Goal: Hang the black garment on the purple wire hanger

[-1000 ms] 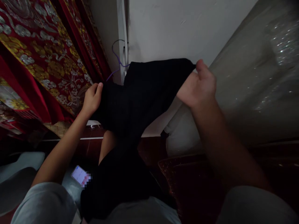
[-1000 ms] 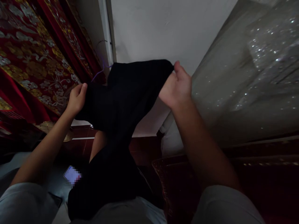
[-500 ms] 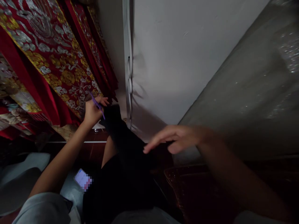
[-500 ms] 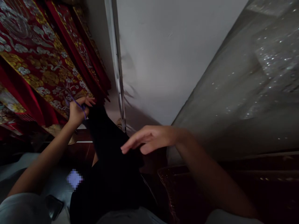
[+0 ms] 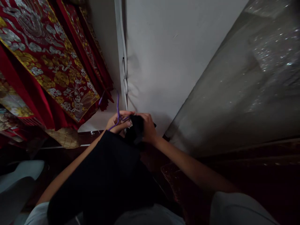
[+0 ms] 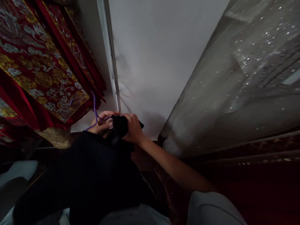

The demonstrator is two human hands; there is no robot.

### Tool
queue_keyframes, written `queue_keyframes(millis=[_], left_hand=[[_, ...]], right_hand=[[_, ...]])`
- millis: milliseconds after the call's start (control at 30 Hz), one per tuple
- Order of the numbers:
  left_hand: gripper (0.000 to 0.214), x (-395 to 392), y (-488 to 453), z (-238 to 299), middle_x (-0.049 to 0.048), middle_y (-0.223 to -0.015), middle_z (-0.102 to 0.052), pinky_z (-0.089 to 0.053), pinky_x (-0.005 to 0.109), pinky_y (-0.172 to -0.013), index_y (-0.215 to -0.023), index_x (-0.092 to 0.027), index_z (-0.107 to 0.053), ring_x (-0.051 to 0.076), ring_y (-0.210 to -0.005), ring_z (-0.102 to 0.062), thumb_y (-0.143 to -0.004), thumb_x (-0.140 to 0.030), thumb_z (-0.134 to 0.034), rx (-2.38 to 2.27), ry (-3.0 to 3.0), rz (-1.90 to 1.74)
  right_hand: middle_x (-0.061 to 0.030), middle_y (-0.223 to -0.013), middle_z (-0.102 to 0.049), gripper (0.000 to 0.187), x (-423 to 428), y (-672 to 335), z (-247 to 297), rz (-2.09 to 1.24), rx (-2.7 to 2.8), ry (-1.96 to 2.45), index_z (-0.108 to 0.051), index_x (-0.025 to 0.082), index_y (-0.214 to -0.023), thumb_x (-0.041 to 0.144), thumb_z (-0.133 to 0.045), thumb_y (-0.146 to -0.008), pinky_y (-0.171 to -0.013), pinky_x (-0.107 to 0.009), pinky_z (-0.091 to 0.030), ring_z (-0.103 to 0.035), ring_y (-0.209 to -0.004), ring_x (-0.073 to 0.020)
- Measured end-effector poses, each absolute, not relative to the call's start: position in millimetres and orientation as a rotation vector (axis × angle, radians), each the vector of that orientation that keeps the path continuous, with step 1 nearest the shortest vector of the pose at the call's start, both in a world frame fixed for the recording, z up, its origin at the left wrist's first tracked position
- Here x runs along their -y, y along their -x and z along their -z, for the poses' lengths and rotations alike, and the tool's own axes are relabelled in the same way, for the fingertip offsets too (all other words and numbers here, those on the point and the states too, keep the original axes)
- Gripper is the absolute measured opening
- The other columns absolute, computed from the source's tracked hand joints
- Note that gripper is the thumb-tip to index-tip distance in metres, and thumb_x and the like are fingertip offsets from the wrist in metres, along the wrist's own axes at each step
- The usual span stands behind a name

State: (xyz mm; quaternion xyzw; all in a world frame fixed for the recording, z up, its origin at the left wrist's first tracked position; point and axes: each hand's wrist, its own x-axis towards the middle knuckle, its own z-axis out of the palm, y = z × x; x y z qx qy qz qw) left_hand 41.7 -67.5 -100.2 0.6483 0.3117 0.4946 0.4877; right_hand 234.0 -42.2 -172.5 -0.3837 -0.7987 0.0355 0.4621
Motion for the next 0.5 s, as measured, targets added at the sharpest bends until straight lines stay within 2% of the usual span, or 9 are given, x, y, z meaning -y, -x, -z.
queue_keyframes(millis=[67, 133, 233, 300, 367, 433, 500], left_hand=[[0.025, 65.9, -20.1, 113.6, 0.0091, -0.111, -0.076, -0.063, 0.043, -0.1, -0.108, -0.023, -0.07, 0.026, -0.115, -0.073, -0.1, -0.042, -0.058, -1.023, -1.607, -1.242], [0.04, 73.4, 3.8, 124.8, 0.0079, -0.105, -0.076, -0.065, 0.041, -0.094, -0.108, -0.026, -0.073, 0.024, -0.108, -0.075, -0.107, -0.047, -0.038, -1.222, -1.622, -1.265], [0.07, 92.7, 28.4, 135.3, 0.0079, -0.118, -0.076, -0.061, 0.051, -0.101, -0.123, -0.032, -0.069, 0.03, -0.12, -0.071, -0.101, -0.075, -0.019, -1.13, -1.511, -1.268], [0.088, 101.5, 31.6, 137.5, 0.0093, -0.128, -0.074, -0.054, 0.056, -0.11, -0.132, -0.03, -0.065, 0.034, -0.132, -0.064, -0.093, -0.087, -0.009, -1.018, -1.434, -1.251], [0.08, 104.1, 26.4, 137.2, 0.0103, -0.137, -0.069, -0.049, 0.055, -0.116, -0.136, -0.027, -0.061, 0.034, -0.141, -0.057, -0.095, -0.085, -0.023, -1.035, -1.426, -1.302], [0.06, 102.1, 18.3, 136.3, 0.0087, -0.145, -0.064, -0.046, 0.05, -0.119, -0.138, -0.028, -0.057, 0.031, -0.143, -0.054, -0.096, -0.071, -0.053, -1.167, -1.448, -1.485], [0.058, 98.6, 12.9, 137.1, 0.0067, -0.146, -0.063, -0.045, 0.044, -0.119, -0.136, -0.029, -0.056, 0.028, -0.14, -0.057, -0.088, -0.054, -0.075, -1.278, -1.414, -1.709]], right_hand=[[-0.0177, -0.132, -0.059, 0.084, 39.7, -250.7, 157.4, -0.012, 1.874, 1.041, -0.044, 0.025, -0.147, 0.038, -0.072, -0.069, -0.109, -0.063, -0.047, -0.056, -0.124, -0.0419], [-0.019, -0.133, -0.055, 0.087, 36.4, -268.3, 136.7, 0.072, 1.765, 1.189, -0.043, 0.022, -0.149, 0.035, -0.074, -0.069, -0.11, -0.065, -0.044, -0.053, -0.126, -0.0426], [-0.0213, -0.135, -0.05, 0.091, 27.2, -288.5, 102.8, 0.172, 1.622, 1.351, -0.043, 0.019, -0.149, 0.037, -0.082, -0.068, -0.111, -0.069, -0.038, -0.048, -0.131, -0.0457], [-0.0229, -0.137, -0.047, 0.093, 17.8, -293.3, 83.0, 0.208, 1.579, 1.396, -0.043, 0.017, -0.148, 0.04, -0.085, -0.069, -0.111, -0.07, -0.036, -0.044, -0.134, -0.0471], [-0.0225, -0.137, -0.046, 0.091, 7.7, -290.9, 68.1, 0.217, 1.602, 1.41, -0.044, 0.016, -0.148, 0.042, -0.085, -0.071, -0.111, -0.07, -0.035, -0.043, -0.135, -0.0469], [-0.0204, -0.136, -0.047, 0.086, 0.0, -285.1, 59.4, 0.21, 1.671, 1.397, -0.046, 0.017, -0.148, 0.043, -0.084, -0.075, -0.111, -0.069, -0.036, -0.044, -0.135, -0.0456], [-0.0188, -0.136, -0.047, 0.085, -2.4, -281.9, 56.9, 0.197, 1.74, 1.353, -0.046, 0.018, -0.149, 0.043, -0.082, -0.077, -0.113, -0.069, -0.035, -0.045, -0.136, -0.0443]])
